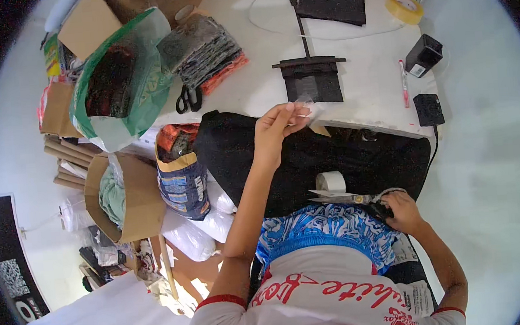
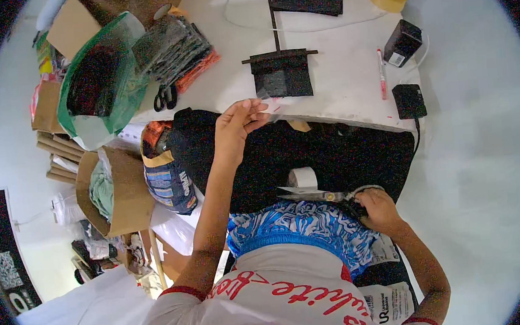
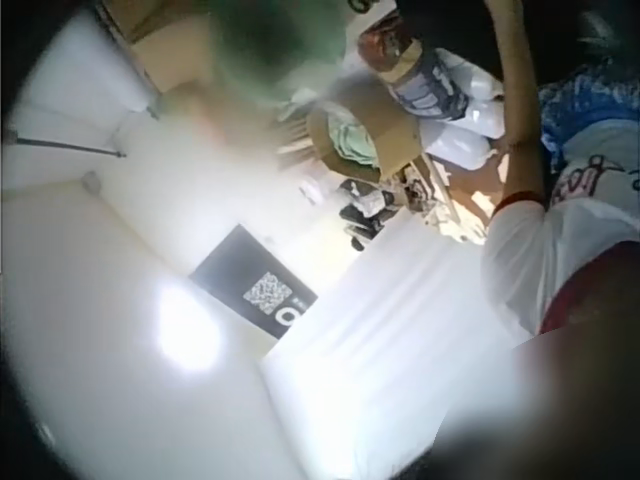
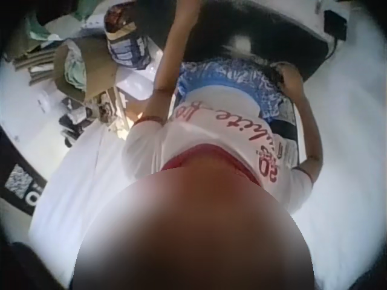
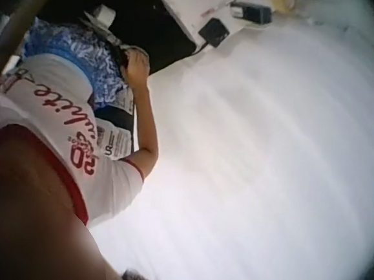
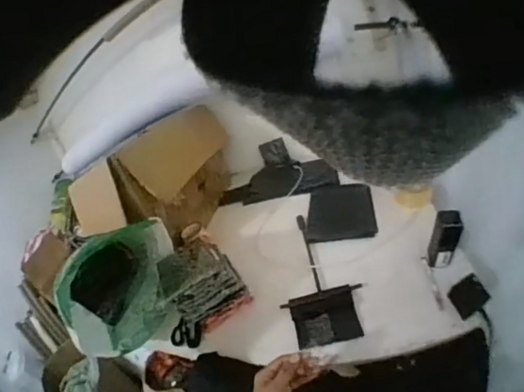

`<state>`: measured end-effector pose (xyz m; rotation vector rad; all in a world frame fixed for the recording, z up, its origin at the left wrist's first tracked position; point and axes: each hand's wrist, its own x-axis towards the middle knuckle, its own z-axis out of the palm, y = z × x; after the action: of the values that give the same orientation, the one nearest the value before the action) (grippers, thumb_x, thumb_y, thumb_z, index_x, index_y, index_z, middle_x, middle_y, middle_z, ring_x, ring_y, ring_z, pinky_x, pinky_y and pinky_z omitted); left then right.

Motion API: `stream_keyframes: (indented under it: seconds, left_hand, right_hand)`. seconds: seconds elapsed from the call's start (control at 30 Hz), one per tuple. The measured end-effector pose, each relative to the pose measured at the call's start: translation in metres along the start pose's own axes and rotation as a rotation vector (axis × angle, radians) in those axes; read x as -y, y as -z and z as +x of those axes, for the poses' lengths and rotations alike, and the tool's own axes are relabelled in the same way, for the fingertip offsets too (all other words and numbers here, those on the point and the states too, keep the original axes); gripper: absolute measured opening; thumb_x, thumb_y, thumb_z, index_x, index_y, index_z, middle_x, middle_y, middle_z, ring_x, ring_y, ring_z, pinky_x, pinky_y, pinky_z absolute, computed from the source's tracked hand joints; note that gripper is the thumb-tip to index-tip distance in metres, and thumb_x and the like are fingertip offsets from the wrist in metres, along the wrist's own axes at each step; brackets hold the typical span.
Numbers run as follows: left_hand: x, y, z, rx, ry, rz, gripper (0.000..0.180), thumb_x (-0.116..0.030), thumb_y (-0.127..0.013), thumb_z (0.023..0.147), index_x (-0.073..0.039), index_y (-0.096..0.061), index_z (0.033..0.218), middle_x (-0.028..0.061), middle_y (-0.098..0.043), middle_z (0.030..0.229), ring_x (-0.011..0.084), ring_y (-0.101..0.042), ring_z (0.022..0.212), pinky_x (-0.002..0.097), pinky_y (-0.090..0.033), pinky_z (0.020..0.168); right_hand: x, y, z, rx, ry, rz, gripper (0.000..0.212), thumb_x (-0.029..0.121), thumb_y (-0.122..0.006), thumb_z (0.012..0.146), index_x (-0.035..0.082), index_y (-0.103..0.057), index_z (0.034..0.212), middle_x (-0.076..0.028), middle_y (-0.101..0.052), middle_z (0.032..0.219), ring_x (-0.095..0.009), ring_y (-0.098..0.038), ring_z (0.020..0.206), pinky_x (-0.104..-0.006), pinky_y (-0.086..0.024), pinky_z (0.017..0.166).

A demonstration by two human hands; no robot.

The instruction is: Applying tape and marking black material squares with a pen.

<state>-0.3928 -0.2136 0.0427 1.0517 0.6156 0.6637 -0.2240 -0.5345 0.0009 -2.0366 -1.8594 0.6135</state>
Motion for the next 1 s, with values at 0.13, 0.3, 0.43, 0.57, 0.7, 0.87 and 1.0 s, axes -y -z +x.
stream_keyframes:
  seconds: [0.13, 0.3, 0.43, 0.57, 0.7, 0.87, 1.0]
  left_hand:
    - [0.001, -0.004, -0.006, 0.023, 0.013, 0.014, 0.029, -0.026, -0.051, 0.092, 0.0, -0.062, 0.098, 0.0095, -0.065, 0.091, 0.0142, -0.062, 0.08, 0.0281, -0.051, 0.076]
    - [0.004, -0.015, -0.015, 0.048, 0.055, -0.076, 0.026, -0.023, -0.051, 0.091, 0.0, -0.06, 0.098, 0.0108, -0.066, 0.089, 0.0177, -0.064, 0.079, 0.0315, -0.053, 0.075]
    - [0.007, -0.025, -0.026, 0.13, 0.1, -0.338, 0.026, -0.026, -0.052, 0.091, -0.003, -0.059, 0.1, 0.0077, -0.064, 0.09, 0.0146, -0.062, 0.077, 0.0285, -0.053, 0.074]
    - [0.011, -0.031, -0.023, 0.012, 0.171, -0.479, 0.026, -0.026, -0.052, 0.091, -0.004, -0.058, 0.102, 0.008, -0.064, 0.093, 0.016, -0.062, 0.078, 0.0291, -0.052, 0.075]
    - [0.014, -0.038, -0.017, -0.16, 0.063, -0.453, 0.027, -0.025, -0.052, 0.092, -0.001, -0.057, 0.104, 0.0097, -0.063, 0.097, 0.0155, -0.062, 0.081, 0.0287, -0.051, 0.077]
    - [0.03, -0.045, -0.009, -0.294, -0.264, -0.052, 0.031, -0.021, -0.051, 0.092, 0.004, -0.056, 0.11, 0.0129, -0.061, 0.107, 0.0189, -0.06, 0.094, 0.0295, -0.048, 0.084]
    - [0.026, -0.044, 0.0, -0.396, -0.592, 0.481, 0.031, -0.015, -0.048, 0.093, 0.007, -0.055, 0.113, 0.0174, -0.051, 0.122, 0.0255, -0.052, 0.111, 0.0316, -0.041, 0.094]
  right_hand:
    - [0.021, 0.024, 0.01, 0.068, 0.102, -0.024, 0.056, 0.007, -0.072, 0.057, 0.005, -0.052, 0.11, -0.015, -0.053, 0.104, -0.033, -0.048, 0.101, -0.0417, -0.036, 0.094]
    - [0.026, 0.048, 0.028, 0.0, 0.055, 0.044, 0.063, 0.009, -0.073, 0.062, 0.004, -0.048, 0.119, -0.013, -0.054, 0.113, -0.029, -0.049, 0.105, -0.0395, -0.038, 0.094]
    - [0.049, 0.044, 0.092, -0.505, -0.152, 1.108, 0.067, 0.029, -0.066, 0.08, 0.0, -0.034, 0.132, -0.014, -0.052, 0.119, -0.021, -0.049, 0.111, -0.0339, -0.037, 0.096]
    - [0.065, 0.02, 0.154, -0.444, -0.172, 1.514, 0.059, 0.033, -0.057, 0.087, -0.001, -0.036, 0.131, -0.015, -0.052, 0.119, -0.022, -0.051, 0.108, -0.0336, -0.042, 0.091]
    - [0.057, 0.0, 0.175, -0.659, -0.135, 1.643, 0.024, 0.019, -0.06, 0.087, -0.002, -0.058, 0.099, -0.007, -0.061, 0.09, -0.014, -0.057, 0.084, -0.0285, -0.046, 0.079]
    - [0.065, 0.019, 0.185, -0.788, -0.211, 1.455, 0.013, 0.012, -0.062, 0.085, -0.001, -0.06, 0.087, -0.002, -0.058, 0.077, -0.008, -0.052, 0.071, -0.0212, -0.042, 0.07]
    - [0.064, 0.035, 0.188, -0.855, -0.278, 1.225, 0.014, 0.012, -0.063, 0.084, -0.001, -0.063, 0.089, 0.0, -0.058, 0.076, -0.006, -0.05, 0.07, -0.0192, -0.04, 0.068]
